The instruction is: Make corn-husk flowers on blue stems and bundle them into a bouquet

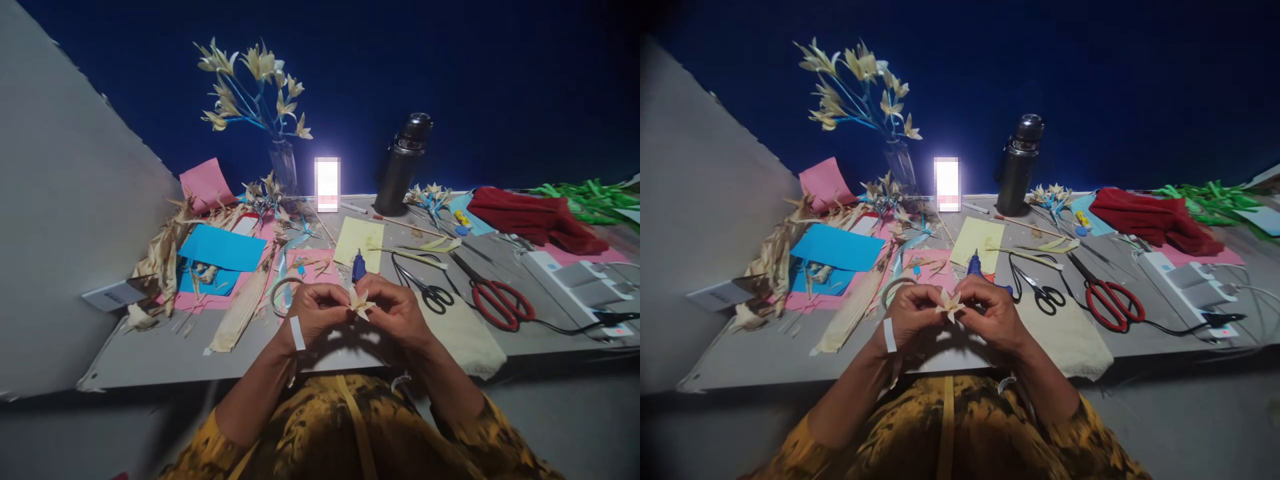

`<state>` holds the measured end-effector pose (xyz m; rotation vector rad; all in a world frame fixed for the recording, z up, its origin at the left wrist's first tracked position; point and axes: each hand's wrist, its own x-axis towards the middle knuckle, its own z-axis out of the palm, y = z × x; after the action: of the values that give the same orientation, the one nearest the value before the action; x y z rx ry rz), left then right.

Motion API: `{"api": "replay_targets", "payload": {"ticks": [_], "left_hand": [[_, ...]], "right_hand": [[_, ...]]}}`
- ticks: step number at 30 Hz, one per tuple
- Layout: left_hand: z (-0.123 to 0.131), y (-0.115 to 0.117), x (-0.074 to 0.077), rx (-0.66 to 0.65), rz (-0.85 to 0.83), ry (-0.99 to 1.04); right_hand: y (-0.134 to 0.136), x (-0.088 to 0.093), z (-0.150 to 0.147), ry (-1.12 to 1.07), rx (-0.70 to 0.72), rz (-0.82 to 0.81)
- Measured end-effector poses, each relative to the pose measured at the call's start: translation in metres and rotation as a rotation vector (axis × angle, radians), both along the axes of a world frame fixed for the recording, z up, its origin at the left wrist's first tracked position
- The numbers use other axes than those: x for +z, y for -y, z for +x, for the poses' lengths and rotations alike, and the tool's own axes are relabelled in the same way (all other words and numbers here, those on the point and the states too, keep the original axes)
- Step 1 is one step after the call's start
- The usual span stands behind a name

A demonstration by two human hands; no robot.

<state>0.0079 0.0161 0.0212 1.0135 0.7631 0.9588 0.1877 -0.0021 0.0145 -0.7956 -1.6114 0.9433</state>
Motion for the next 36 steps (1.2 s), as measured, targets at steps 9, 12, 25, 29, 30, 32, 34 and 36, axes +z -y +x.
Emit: {"api": "replay_targets", "payload": {"ticks": [9,12,25,29,30,32,34,36], "left_hand": [[-0.003,0.001,0.008,-0.135,-0.064,0.008],[-0.007,0.000,0.010,-0.225,-0.132,-0.025],[-0.002,0.003,0.001,-0.266,-0.298,-0.008],[0.001,0.003,0.000,-0.234,-0.300,-0.007],[0.001,0.003,-0.001,-0.228,-0.297,-0.013],[0.001,0.002,-0.003,-0.208,-0.286,-0.025],[0.001,0.002,-0.004,-0.177,-0.274,-0.026],[0.001,0.002,-0.004,-0.145,-0.272,-0.011]], "right_hand": [[0.003,0.002,0.002,-0.021,0.075,-0.148],[0.004,0.006,0.005,0.027,0.162,-0.190],[0.001,0.005,0.010,0.055,0.249,-0.175],[0.003,0.008,0.010,0.056,0.246,-0.217],[0.004,0.008,0.010,0.063,0.249,-0.229],[0.004,0.007,0.010,0.070,0.237,-0.248],[0.005,0.005,0.009,0.061,0.195,-0.254],[0.006,0.001,0.007,0.033,0.135,-0.257]]}}
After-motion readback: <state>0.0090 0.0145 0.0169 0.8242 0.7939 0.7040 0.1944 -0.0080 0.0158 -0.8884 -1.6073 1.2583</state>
